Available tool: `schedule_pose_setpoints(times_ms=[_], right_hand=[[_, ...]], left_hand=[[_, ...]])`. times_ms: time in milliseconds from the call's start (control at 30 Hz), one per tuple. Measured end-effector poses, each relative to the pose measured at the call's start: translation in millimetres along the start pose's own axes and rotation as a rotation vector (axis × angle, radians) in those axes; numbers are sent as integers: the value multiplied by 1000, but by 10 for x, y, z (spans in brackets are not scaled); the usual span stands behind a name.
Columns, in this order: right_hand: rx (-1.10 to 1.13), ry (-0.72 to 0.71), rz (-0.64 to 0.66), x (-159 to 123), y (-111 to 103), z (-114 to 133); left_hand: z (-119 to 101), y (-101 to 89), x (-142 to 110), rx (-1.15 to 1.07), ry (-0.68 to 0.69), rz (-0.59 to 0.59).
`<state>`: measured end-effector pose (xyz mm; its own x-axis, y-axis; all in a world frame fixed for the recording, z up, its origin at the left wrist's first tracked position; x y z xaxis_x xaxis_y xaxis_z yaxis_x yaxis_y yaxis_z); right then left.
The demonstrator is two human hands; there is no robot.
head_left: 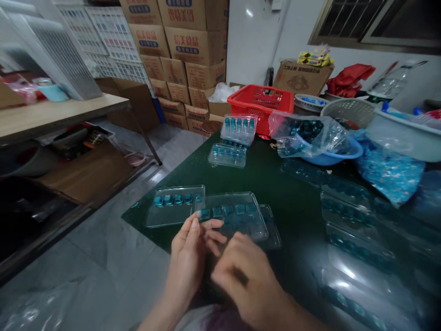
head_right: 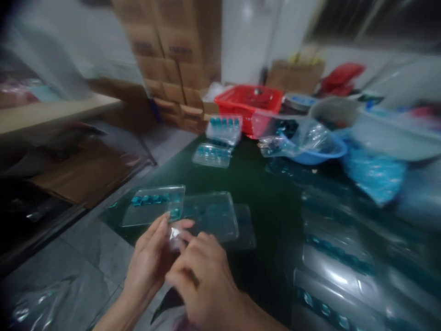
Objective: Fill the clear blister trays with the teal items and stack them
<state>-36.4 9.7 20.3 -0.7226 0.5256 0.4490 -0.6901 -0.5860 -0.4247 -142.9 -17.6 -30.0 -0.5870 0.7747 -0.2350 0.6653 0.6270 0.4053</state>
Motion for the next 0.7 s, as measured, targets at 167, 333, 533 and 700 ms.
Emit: schedule_pose_setpoints(times_ms=[167, 333, 533, 700], right_hand=[[-133, -159, 201, -258, 268, 81], [623, 766, 162, -565, 330, -543], [1401, 939, -450, -566, 151, -786], [1348, 915, -502, -558, 64, -782]], left_hand=[[-132, -95, -2, 77, 77, -29], [-211, -147, -72, 76, 89, -32], [-127, -84, -204, 194, 18, 87], [-211, -148, -227, 370, 127, -31]])
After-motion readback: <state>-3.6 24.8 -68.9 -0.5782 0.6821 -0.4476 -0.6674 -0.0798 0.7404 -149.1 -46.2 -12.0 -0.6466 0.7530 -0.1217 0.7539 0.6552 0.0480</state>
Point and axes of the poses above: each hand's wrist, its own x-axis towards the middle knuckle, its own y-axis out of the palm, z = x × y, the point moved 6 cm from there along x, towards the middle knuckle, and after that the axes turned 6 degrees about x, right-handed, at the moved point
